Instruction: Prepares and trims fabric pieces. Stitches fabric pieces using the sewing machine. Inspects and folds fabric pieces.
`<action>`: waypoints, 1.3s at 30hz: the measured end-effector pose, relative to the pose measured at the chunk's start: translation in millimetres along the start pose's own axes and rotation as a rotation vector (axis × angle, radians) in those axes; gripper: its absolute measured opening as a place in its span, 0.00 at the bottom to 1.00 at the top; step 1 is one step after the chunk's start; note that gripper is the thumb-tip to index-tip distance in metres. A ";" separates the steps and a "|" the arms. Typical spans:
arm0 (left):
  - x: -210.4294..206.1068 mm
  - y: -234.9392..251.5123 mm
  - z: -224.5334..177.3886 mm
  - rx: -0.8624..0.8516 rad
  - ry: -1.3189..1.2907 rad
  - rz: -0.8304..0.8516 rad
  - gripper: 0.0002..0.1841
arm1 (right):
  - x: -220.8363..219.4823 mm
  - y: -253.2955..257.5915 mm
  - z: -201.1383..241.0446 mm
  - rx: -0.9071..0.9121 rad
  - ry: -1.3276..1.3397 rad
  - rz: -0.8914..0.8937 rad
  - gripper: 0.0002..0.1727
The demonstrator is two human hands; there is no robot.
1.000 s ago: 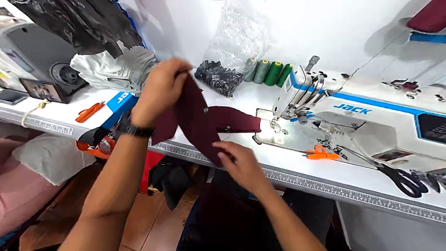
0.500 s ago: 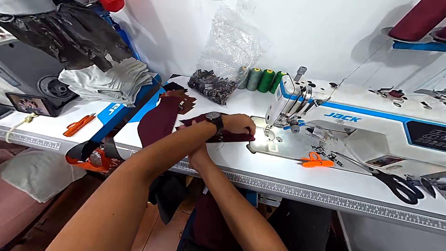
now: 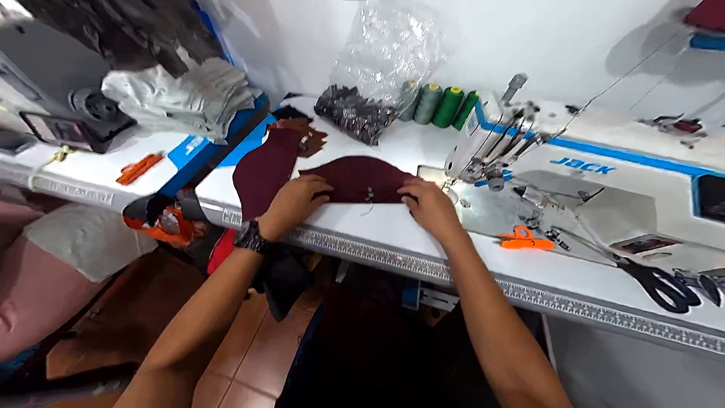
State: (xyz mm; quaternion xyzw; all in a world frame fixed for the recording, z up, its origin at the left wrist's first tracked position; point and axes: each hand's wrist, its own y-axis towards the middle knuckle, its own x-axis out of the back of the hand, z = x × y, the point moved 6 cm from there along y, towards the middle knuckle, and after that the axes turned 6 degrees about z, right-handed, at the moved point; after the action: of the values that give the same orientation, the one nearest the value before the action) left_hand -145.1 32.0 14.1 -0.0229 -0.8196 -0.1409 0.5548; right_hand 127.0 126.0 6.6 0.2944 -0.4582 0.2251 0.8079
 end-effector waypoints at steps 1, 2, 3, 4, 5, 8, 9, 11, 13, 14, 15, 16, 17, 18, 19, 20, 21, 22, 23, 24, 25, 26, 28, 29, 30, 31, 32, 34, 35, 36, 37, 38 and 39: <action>5.7 -11.3 -4.5 -0.022 0.006 -0.073 0.14 | 3.8 -9.3 6.7 0.008 0.003 -0.004 0.14; 16.9 -25.8 -12.0 -0.044 -0.015 -0.149 0.15 | 8.2 -24.7 16.0 0.021 0.048 0.005 0.15; 29.3 -44.7 -20.5 -0.061 -0.080 -0.199 0.15 | 11.5 -47.3 27.4 0.033 0.145 0.044 0.15; 38.8 -67.7 -29.0 -0.072 -0.187 -0.204 0.15 | 12.2 -74.6 39.0 0.055 0.293 0.113 0.14; 42.9 -90.4 -37.1 -0.084 -0.319 -0.173 0.14 | 9.1 -102.0 47.2 0.081 0.464 0.205 0.12; -15.5 -141.3 -48.1 -0.069 -0.635 0.112 0.11 | -48.8 -176.3 34.1 -0.038 0.722 0.533 0.13; -56.3 -152.1 -44.3 -0.023 -0.658 0.206 0.11 | -81.6 -197.4 21.5 -0.153 0.657 0.588 0.17; -136.7 -162.7 -35.8 0.065 -0.630 0.270 0.17 | -141.5 -226.9 0.4 -0.330 0.507 0.609 0.26; -191.1 -161.9 -27.5 0.119 -0.639 0.248 0.21 | -168.9 -242.2 -8.1 -0.421 0.455 0.527 0.23; -205.8 -159.6 -22.9 0.141 -0.666 0.216 0.21 | -167.5 -246.1 -8.8 -0.443 0.439 0.459 0.19; -211.8 -156.8 -19.2 0.155 -0.693 0.188 0.18 | -160.5 -248.8 -9.4 -0.448 0.428 0.384 0.15; -210.7 -155.4 -17.7 0.163 -0.721 0.170 0.15 | -150.9 -251.6 -9.1 -0.435 0.421 0.308 0.12; -205.1 -153.5 -17.0 0.168 -0.752 0.159 0.13 | -141.8 -252.9 -9.0 -0.408 0.424 0.243 0.10; -198.0 -150.9 -15.7 0.174 -0.785 0.153 0.11 | -134.4 -253.1 -8.9 -0.371 0.424 0.195 0.08; -191.8 -149.9 -14.8 0.182 -0.819 0.150 0.10 | -129.1 -254.3 -7.5 -0.336 0.416 0.158 0.08; -186.3 -150.2 -14.2 0.182 -0.848 0.146 0.08 | -124.9 -255.6 -5.6 -0.305 0.399 0.127 0.07; -180.8 -150.3 -13.3 0.177 -0.867 0.146 0.07 | -121.9 -256.0 -4.0 -0.278 0.370 0.106 0.06; -174.7 -150.5 -13.0 0.172 -0.878 0.142 0.07 | -119.8 -256.3 -2.3 -0.256 0.347 0.093 0.05; -168.5 -151.0 -13.3 0.165 -0.885 0.138 0.06 | -118.8 -256.4 -0.5 -0.240 0.325 0.091 0.05; -163.7 -151.6 -13.7 0.149 -0.881 0.134 0.06 | -119.1 -256.5 0.9 -0.231 0.301 0.097 0.04; -160.0 -153.0 -15.2 0.135 -0.861 0.128 0.05 | -120.8 -256.8 2.0 -0.226 0.271 0.105 0.03; -157.0 -155.5 -18.2 0.120 -0.822 0.129 0.04 | -123.7 -257.3 2.7 -0.224 0.234 0.117 0.03; -148.3 -161.8 -31.1 0.057 -0.700 0.128 0.03 | -130.0 -256.4 2.8 -0.222 0.147 0.194 0.04; -145.4 -164.1 -35.1 0.036 -0.645 0.134 0.04 | -131.5 -253.6 2.3 -0.230 0.129 0.243 0.04; -141.9 -166.8 -37.7 0.036 -0.627 0.146 0.04 | -130.8 -250.7 1.9 -0.246 0.157 0.285 0.04; -137.1 -170.4 -39.5 0.068 -0.663 0.162 0.04 | -127.9 -248.8 2.0 -0.265 0.243 0.338 0.06; -131.6 -174.3 -40.3 0.120 -0.753 0.180 0.03 | -122.9 -246.9 2.7 -0.274 0.388 0.410 0.08; -125.4 -184.1 -38.1 0.177 -1.013 0.249 0.02 | -110.0 -246.2 7.1 -0.237 0.711 0.540 0.10; -125.1 -189.2 -35.7 0.182 -1.114 0.297 0.02 | -103.7 -247.2 9.0 -0.212 0.822 0.563 0.10; -126.9 -192.4 -32.9 0.184 -1.165 0.342 0.03 | -99.4 -248.2 9.6 -0.197 0.895 0.567 0.10; -130.6 -193.9 -30.2 0.208 -1.172 0.366 0.04 | -98.2 -249.3 8.7 -0.198 0.940 0.559 0.10; -136.5 -193.1 -27.0 0.263 -1.152 0.364 0.04 | -100.9 -249.5 5.5 -0.223 0.947 0.547 0.10; -143.7 -189.6 -23.5 0.329 -1.114 0.340 0.05 | -107.1 -249.0 0.3 -0.267 0.914 0.531 0.09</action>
State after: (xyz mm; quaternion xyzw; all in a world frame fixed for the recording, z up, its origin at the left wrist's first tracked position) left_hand -105.5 -138.8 -148.4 -0.1378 -0.9827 0.1113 0.0533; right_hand 233.3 -64.8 -153.8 -0.0643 -0.1436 0.4663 0.8705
